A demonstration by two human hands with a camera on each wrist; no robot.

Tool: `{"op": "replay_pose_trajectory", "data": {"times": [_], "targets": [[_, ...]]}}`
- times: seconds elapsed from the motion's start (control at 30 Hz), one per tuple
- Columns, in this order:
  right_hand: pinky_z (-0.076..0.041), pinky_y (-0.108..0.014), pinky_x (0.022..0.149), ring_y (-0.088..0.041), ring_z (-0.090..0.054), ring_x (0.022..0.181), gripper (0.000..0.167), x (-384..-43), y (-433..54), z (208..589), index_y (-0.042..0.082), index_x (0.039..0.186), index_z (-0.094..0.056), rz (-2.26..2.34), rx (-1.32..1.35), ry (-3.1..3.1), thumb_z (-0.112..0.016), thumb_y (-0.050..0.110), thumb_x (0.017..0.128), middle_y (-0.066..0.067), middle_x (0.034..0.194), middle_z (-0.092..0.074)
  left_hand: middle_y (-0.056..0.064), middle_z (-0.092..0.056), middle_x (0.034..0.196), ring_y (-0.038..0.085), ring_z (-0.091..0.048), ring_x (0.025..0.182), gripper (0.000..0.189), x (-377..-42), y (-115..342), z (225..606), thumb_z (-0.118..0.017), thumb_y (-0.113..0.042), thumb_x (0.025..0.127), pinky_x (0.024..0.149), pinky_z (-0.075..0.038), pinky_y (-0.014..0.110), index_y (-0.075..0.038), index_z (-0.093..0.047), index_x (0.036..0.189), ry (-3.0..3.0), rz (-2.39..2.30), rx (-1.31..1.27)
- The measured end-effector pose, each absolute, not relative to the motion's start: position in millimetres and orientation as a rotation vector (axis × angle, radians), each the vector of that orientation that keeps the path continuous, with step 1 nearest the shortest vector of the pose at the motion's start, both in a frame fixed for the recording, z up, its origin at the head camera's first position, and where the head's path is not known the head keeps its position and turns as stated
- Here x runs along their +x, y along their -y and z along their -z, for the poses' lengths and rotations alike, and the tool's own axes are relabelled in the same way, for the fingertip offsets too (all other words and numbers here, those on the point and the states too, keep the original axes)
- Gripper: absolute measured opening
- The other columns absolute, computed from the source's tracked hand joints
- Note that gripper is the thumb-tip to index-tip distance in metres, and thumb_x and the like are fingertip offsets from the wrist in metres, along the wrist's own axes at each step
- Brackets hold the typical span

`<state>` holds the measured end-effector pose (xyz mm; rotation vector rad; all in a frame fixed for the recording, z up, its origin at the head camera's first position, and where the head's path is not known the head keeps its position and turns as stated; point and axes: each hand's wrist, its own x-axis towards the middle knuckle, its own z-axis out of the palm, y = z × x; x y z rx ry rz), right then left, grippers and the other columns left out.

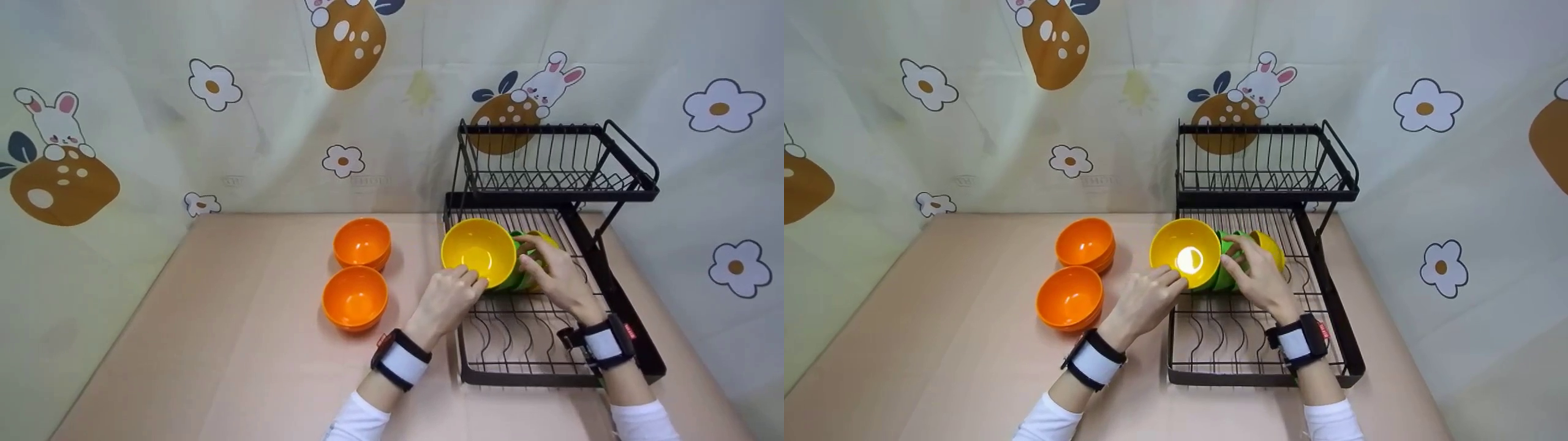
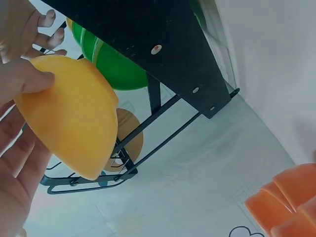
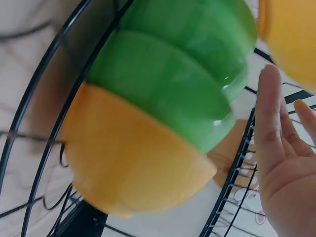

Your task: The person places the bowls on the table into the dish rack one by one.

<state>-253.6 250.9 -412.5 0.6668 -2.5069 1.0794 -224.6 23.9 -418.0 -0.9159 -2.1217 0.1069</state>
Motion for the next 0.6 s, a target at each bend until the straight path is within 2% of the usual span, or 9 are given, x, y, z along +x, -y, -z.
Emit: {"op": "replay_pose_trajectory", "data": {"times": [0.13, 0.33, 0.47, 0.6], "targets": [[-0.054, -0.022, 0.06, -0.018, -0.064, 0.076, 0.037, -248.8, -247.2, 409.5, 0.005, 0.131, -0.051, -1.107, 0.649, 2.538, -0.051, 0.015, 0.095, -0.013, 0.104, -0.066, -0.009, -0.071, 0.085, 0.005, -0.062, 0.072, 0.007, -224.5, -25.9, 417.9, -0.066, -0.021, 0.086, 0.061, -0.051, 0.015, -0.023, -0.071, 0.09, 2.097, -0.1, -0.941], [-0.056, -0.023, 0.056, -0.017, -0.066, 0.074, 0.039, -245.0, -243.7, 405.6, 0.004, 0.134, -0.046, -1.271, 0.615, 2.567, -0.05, 0.016, 0.097, -0.02, 0.11, -0.064, -0.01, -0.071, 0.085, 0.004, -0.062, 0.073, 0.007, -223.7, -27.8, 418.2, -0.063, -0.023, 0.088, 0.063, -0.051, 0.015, -0.023, -0.07, 0.09, 2.075, -0.121, -0.981], [-0.058, -0.024, 0.062, -0.032, -0.069, 0.091, 0.046, -243.8, -241.0, 403.3, 0.001, 0.138, -0.039, -1.376, 0.581, 2.579, -0.052, 0.017, 0.097, -0.026, 0.124, -0.056, -0.01, -0.071, 0.087, 0.004, -0.064, 0.076, 0.008, -222.6, -28.1, 418.0, -0.062, -0.023, 0.088, 0.066, -0.053, 0.015, -0.022, -0.069, 0.091, 2.053, -0.137, -1.011], [-0.058, -0.024, 0.075, -0.041, -0.059, 0.111, 0.057, -243.4, -238.9, 401.9, 0.0, 0.143, -0.031, -1.401, 0.542, 2.598, -0.055, 0.019, 0.095, -0.027, 0.133, -0.046, -0.011, -0.07, 0.087, 0.004, -0.065, 0.079, 0.007, -221.1, -28.3, 417.0, -0.062, -0.023, 0.088, 0.067, -0.052, 0.014, -0.023, -0.069, 0.091, 2.035, -0.158, -1.04]]}}
